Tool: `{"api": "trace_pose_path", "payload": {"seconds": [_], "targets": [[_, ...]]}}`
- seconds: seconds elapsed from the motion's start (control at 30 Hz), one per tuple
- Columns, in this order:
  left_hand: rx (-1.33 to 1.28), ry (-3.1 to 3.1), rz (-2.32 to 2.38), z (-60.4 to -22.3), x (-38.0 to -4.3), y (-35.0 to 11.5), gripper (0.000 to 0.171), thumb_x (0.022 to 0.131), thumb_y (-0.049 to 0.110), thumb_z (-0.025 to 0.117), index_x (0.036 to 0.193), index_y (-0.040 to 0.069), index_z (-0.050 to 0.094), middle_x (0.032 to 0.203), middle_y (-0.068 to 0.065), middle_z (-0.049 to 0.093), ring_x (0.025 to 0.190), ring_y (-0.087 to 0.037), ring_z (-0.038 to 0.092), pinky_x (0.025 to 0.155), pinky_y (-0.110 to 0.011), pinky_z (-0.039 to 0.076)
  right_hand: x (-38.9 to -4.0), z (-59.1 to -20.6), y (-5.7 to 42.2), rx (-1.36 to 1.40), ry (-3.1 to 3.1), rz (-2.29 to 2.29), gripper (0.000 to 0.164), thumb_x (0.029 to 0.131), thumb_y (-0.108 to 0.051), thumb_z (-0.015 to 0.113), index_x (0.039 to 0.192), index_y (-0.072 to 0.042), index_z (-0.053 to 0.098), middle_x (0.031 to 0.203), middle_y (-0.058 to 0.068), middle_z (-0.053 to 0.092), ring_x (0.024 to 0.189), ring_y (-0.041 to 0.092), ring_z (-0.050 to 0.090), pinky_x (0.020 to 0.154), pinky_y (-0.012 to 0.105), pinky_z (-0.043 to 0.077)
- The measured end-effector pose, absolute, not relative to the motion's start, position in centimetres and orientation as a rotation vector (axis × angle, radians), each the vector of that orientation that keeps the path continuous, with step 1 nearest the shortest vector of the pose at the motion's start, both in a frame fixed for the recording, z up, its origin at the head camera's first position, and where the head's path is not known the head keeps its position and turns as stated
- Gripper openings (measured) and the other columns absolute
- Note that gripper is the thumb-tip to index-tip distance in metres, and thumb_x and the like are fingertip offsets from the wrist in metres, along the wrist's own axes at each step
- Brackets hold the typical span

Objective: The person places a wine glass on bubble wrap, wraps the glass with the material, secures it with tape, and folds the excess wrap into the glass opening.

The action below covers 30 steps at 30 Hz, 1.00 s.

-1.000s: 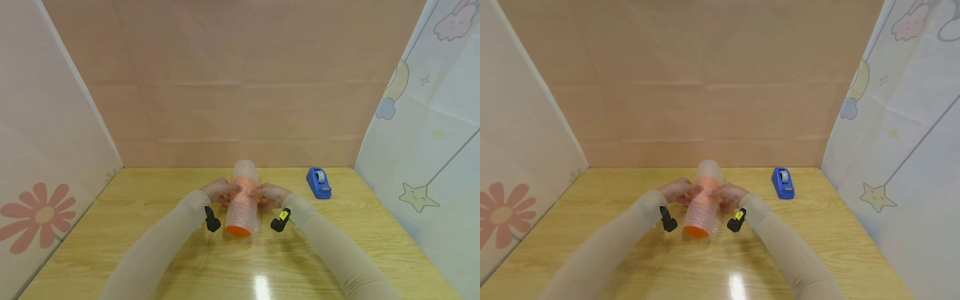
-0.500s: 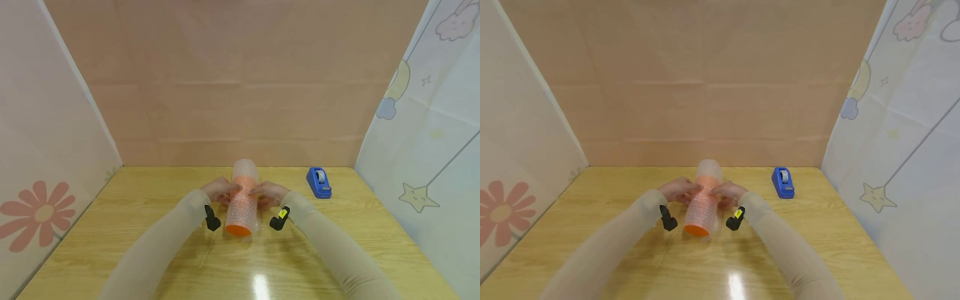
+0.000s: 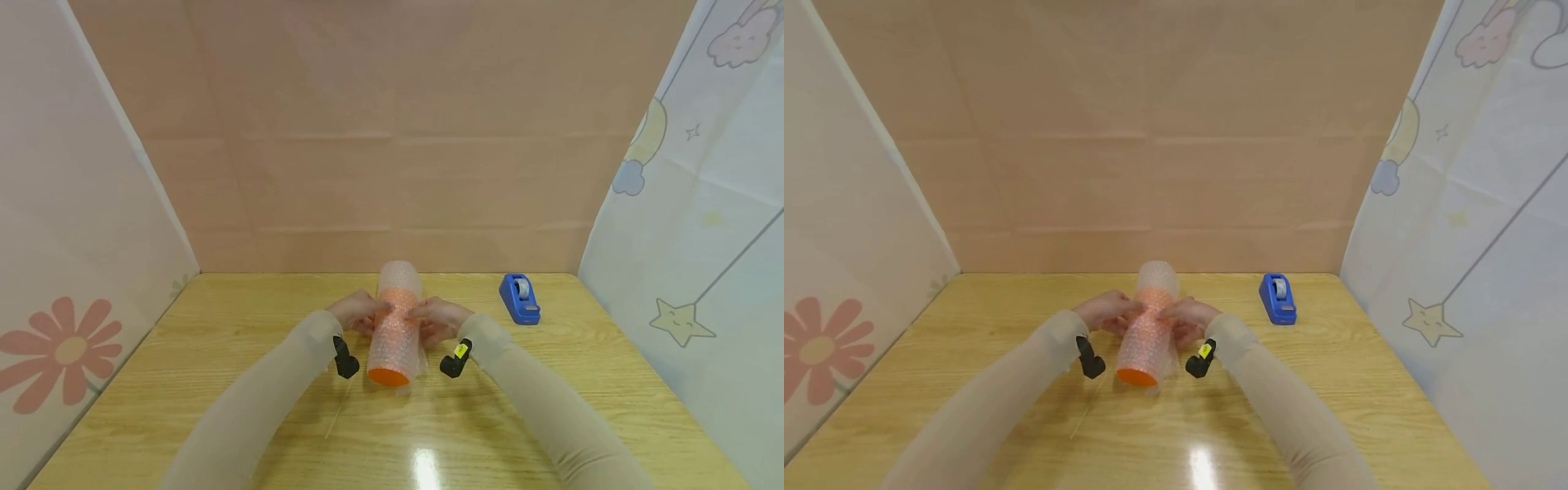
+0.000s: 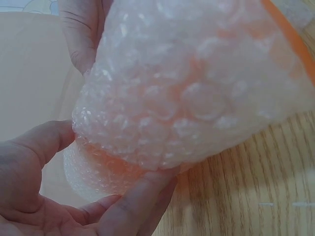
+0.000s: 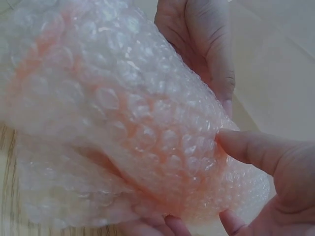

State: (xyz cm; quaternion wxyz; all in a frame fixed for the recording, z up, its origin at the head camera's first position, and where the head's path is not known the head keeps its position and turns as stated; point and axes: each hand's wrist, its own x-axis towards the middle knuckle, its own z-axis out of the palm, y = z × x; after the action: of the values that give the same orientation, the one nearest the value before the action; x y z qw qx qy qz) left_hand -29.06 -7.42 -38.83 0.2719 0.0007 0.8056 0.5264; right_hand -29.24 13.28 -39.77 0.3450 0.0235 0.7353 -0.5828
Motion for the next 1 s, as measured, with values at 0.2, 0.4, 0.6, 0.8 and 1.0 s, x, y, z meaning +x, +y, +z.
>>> {"api": "trace_pose_path", "payload": {"seconds": [0.2, 0.4, 0.6, 0.8, 1.0], "targets": [[0.006, 2.181, 1.414, -38.84, -29.06, -7.45, 0.033, 0.094, 0.028, 0.061, 0.106, -0.003, 0.061, 0.089, -0.007, 0.058, 0.065, -0.016, 0.059, 0.064, -0.028, 0.058, -29.04, -39.70, 13.24, 0.052, 1.911, -1.539, 0.035, 0.096, -0.019, 0.059, 0.122, 0.000, 0.046, 0.123, 0.020, 0.052, 0.109, 0.033, 0.057, 0.090, 0.045, 0.054], [0.008, 2.196, 1.397, -38.73, -28.89, -7.28, 0.037, 0.095, 0.028, 0.061, 0.111, -0.005, 0.057, 0.095, -0.009, 0.058, 0.071, -0.018, 0.061, 0.067, -0.029, 0.059, -29.06, -39.83, 13.32, 0.068, 1.900, -1.560, 0.031, 0.096, -0.018, 0.060, 0.119, -0.001, 0.048, 0.119, 0.018, 0.052, 0.103, 0.030, 0.057, 0.089, 0.044, 0.055], [-0.002, 2.184, 1.411, -38.87, -28.91, -7.24, 0.039, 0.095, 0.028, 0.061, 0.113, -0.006, 0.056, 0.096, -0.009, 0.060, 0.071, -0.017, 0.061, 0.065, -0.028, 0.058, -29.13, -40.02, 13.34, 0.064, 1.904, -1.577, 0.028, 0.095, -0.015, 0.060, 0.115, -0.001, 0.048, 0.110, 0.015, 0.052, 0.095, 0.027, 0.056, 0.079, 0.037, 0.058], [0.005, 2.169, 1.442, -39.08, -28.81, -7.08, 0.050, 0.094, 0.038, 0.061, 0.117, -0.006, 0.055, 0.102, -0.011, 0.060, 0.077, -0.019, 0.062, 0.070, -0.030, 0.059, -29.10, -39.95, 13.36, 0.053, 1.900, -1.585, 0.025, 0.095, -0.015, 0.060, 0.113, -0.002, 0.048, 0.110, 0.015, 0.052, 0.094, 0.027, 0.057, 0.077, 0.036, 0.059], [0.060, 2.231, 1.435, -39.27, -28.44, -6.93, 0.059, 0.090, 0.046, 0.063, 0.119, -0.005, 0.052, 0.109, -0.013, 0.059, 0.086, -0.023, 0.064, 0.076, -0.034, 0.059, -29.04, -39.79, 13.42, 0.035, 1.910, -1.563, 0.030, 0.095, -0.017, 0.060, 0.117, -0.002, 0.047, 0.116, 0.017, 0.052, 0.098, 0.028, 0.058, 0.081, 0.039, 0.058]]}}
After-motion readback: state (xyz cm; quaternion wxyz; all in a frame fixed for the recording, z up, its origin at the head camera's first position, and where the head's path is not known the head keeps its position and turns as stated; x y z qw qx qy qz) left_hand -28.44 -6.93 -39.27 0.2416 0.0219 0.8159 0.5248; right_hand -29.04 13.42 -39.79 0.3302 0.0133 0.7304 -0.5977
